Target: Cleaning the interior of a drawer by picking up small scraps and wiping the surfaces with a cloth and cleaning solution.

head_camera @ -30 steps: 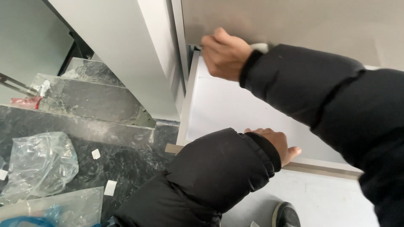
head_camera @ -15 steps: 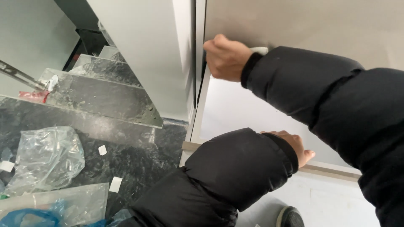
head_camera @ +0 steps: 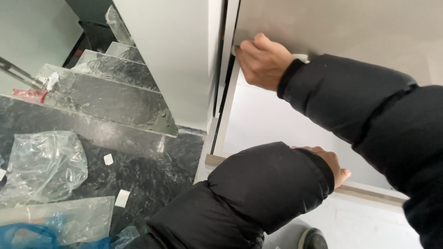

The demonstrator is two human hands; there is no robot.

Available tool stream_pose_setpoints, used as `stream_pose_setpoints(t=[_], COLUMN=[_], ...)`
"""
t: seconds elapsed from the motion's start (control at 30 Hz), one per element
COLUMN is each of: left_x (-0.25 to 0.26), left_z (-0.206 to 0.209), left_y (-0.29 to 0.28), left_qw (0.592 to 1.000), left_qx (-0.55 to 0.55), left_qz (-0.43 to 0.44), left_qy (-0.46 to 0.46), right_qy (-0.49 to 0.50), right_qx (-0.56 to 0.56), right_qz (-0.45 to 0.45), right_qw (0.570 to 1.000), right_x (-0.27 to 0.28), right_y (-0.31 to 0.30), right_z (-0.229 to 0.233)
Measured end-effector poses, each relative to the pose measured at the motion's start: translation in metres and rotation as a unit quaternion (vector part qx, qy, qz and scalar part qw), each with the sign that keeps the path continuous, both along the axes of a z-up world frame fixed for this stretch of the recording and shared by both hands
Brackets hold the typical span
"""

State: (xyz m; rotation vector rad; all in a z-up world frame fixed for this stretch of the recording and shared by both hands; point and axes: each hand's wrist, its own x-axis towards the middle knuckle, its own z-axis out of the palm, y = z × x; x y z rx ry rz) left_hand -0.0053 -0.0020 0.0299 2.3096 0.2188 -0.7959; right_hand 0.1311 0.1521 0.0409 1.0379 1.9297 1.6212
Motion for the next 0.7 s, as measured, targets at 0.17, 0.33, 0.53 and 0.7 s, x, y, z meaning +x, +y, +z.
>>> stream_pose_setpoints(t=[0.17,0.33,0.53,0.7], left_x=[-0.007,-0.018,-0.002,0.002], left_z=[0.004,0.020,0.001,-0.007], left_y=[0.005,0.013,0.004,0.001], left_qw=[1.000,0.999,0.999,1.000], left_qx=[-0.002,-0.042,-0.025,-0.026], left_qz=[0.015,0.024,0.018,-0.001], left_qy=[0.002,-0.004,0.009,0.004], right_qy=[-0.022,0.047,0.039,0.059], right_qx=[-0.043,0.021,0.004,0.049], right_qz=[-0.039,0.014,-0.029,0.005], right_qw=[0.998,0.999,0.999,0.997], right_x=[0.005,0.000,-0.009,-0.008], right_y=[-0.009,0.005,-0.003,-0.004], right_z=[0.009,-0.005,-0.016,-0.006])
